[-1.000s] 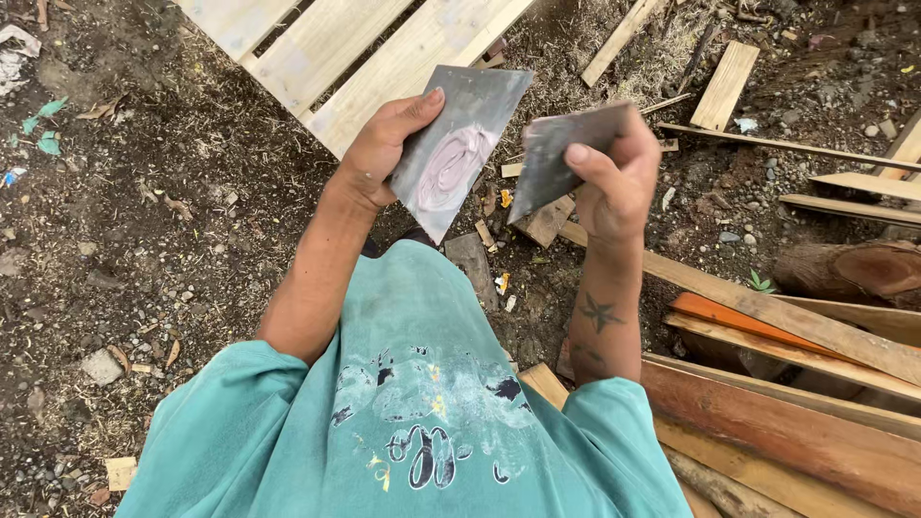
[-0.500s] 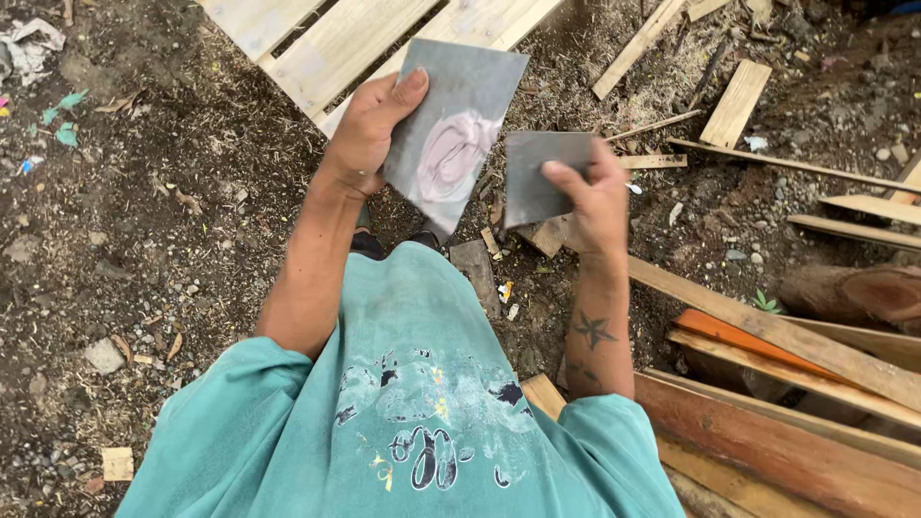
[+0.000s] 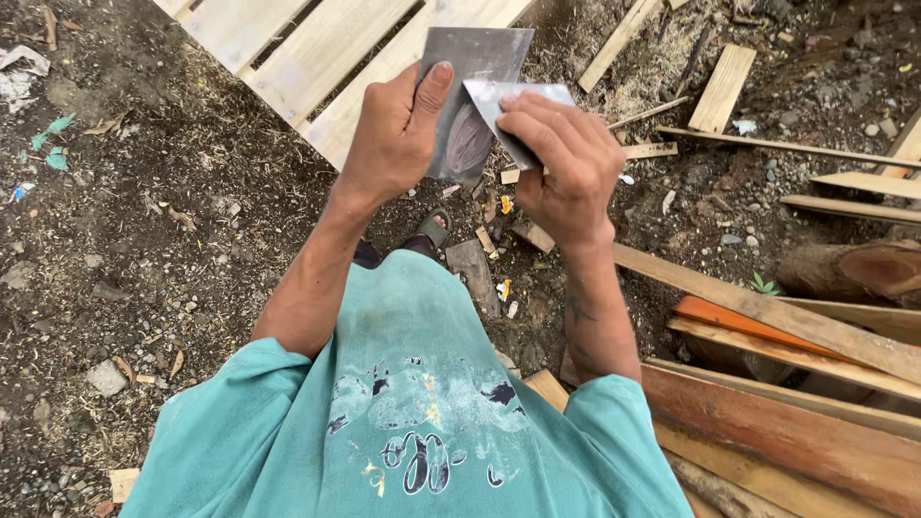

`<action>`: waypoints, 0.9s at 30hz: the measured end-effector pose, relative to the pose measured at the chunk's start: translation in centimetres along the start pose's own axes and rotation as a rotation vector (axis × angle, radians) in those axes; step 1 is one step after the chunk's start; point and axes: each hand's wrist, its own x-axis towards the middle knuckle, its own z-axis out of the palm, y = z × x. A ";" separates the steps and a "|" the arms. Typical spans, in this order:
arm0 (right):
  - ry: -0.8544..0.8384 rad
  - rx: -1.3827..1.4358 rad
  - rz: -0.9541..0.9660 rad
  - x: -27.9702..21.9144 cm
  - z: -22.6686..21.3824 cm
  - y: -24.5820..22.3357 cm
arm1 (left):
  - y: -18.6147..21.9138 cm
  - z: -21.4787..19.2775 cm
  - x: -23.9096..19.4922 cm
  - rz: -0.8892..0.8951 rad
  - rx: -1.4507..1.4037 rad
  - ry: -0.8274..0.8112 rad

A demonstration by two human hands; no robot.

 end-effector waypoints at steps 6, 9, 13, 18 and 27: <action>-0.024 0.000 0.059 -1.3 -0.5 -1.2 | 1.8 1.1 1.9 0.078 0.060 0.103; -0.019 -0.014 0.059 -2.2 -0.8 -0.8 | 1.1 2.2 2.8 0.092 0.072 0.119; -0.003 -0.021 0.051 -3.1 -0.4 0.3 | -1.9 3.5 5.2 0.150 0.117 0.140; -0.036 0.087 0.139 -4.7 -0.9 2.7 | -6.6 3.8 12.5 -0.136 0.061 0.250; 0.445 0.133 0.114 -8.3 3.0 4.7 | -6.4 8.8 8.1 -0.210 -0.771 0.087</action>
